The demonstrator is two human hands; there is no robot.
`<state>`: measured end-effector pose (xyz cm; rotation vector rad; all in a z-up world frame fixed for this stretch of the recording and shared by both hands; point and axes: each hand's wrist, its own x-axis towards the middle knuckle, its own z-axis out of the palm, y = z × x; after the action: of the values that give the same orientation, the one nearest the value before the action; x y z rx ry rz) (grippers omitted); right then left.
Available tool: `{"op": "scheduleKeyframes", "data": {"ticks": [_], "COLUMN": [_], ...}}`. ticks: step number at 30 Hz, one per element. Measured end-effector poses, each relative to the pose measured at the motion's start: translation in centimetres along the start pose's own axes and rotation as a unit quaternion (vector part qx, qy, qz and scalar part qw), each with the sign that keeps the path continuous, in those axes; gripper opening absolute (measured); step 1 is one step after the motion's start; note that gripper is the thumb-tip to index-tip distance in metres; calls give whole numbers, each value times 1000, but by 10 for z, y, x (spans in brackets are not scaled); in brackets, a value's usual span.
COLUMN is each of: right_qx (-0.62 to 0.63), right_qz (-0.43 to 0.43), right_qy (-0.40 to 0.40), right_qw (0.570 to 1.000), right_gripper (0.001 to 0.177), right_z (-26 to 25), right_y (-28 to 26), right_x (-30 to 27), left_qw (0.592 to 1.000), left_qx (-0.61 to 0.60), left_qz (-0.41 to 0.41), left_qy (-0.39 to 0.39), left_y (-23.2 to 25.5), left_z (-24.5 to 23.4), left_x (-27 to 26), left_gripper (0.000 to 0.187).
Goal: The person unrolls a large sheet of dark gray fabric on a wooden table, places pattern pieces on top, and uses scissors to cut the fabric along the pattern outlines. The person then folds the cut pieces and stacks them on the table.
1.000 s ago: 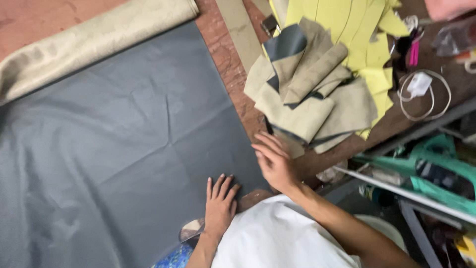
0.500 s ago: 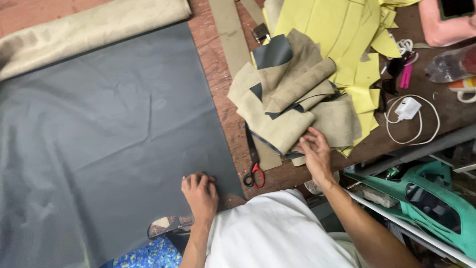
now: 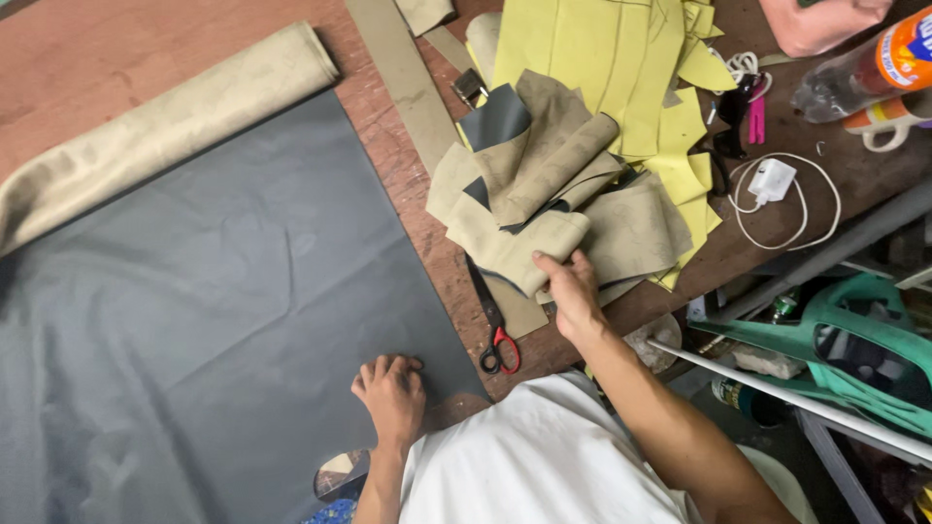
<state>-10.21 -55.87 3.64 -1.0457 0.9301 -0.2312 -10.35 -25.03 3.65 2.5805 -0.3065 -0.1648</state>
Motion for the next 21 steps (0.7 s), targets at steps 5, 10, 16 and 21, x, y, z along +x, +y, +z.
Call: {"op": "scheduleKeyframes", "data": {"ticks": [5, 10, 16, 21], "right_qx": [106, 145, 18, -54], "right_qz": [25, -17, 22, 30], "right_qy": [-41, -126, -307, -475], "right_qw": [993, 981, 951, 878], "right_gripper": [28, 25, 33, 44], "right_z": [22, 59, 119, 150], "right_y": [-35, -79, -93, -88], "right_x": [-19, -63, -132, -167], "left_qw": [998, 979, 955, 810], "left_qx": [-47, -184, -250, -526], "left_qz": [-40, -74, -61, -178], "left_qy": [-14, -41, -147, -189], "left_y": [-5, 14, 24, -12], "left_z": [-1, 0, -1, 2], "left_x": [-2, 1, -6, -27], "left_gripper": [19, 20, 27, 43]}}
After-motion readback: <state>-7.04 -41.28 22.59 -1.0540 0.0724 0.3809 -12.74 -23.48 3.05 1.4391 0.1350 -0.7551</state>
